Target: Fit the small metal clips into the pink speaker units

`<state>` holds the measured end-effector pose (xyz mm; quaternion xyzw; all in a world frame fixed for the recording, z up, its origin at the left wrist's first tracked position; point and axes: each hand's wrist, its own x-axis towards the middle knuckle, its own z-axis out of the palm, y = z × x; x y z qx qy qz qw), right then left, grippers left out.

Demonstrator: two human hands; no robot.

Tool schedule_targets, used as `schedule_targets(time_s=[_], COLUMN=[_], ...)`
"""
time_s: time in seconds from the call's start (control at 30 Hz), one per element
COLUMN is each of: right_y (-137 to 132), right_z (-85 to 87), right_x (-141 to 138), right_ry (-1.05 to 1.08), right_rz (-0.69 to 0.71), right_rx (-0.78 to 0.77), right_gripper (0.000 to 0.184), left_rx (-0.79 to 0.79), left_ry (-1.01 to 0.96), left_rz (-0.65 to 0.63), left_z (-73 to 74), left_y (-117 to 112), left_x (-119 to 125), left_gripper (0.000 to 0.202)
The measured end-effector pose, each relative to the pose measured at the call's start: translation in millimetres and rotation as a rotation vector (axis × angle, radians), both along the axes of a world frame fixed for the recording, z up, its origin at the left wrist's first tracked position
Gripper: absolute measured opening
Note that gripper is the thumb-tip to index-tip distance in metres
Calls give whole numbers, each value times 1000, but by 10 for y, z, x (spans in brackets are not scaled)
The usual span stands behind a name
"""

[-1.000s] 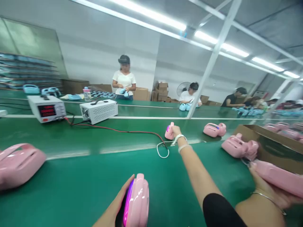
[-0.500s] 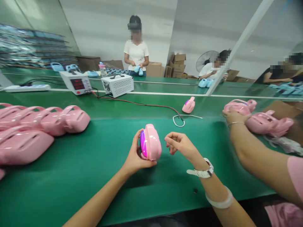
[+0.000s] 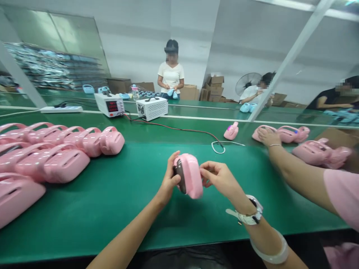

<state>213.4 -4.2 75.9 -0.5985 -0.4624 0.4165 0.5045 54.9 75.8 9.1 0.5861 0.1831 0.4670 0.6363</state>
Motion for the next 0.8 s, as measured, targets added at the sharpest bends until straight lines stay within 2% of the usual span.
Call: schedule_targets(time_s=[0.07, 0.13, 0.3, 0.43, 0.6, 0.8], right_y=[-14, -1, 31, -35, -77, -95], right_z=[-26, -63, -88, -43, -37, -1], right_x=[-100, -192, -287, -308, -342, -411], right_ry=[-40, -86, -142, -165, -446, -564], right_rz=[-1, -17, -17, -8, -18, 1], right_rx=[16, 46, 69, 71, 134, 91], right_gripper=[21, 17, 14, 14, 16, 24], left_rx=[30, 32, -204, -245, -316, -437], left_ry=[53, 103, 28, -53, -127, -118], left_rz=[114, 159, 174, 165, 86, -153], left_z=[11, 20, 39, 86, 86, 117], left_y=[39, 90, 134, 32, 7, 65], left_x=[-44, -79, -81, -58, -31, -79], left_gripper=[83, 77, 56, 55, 55, 75])
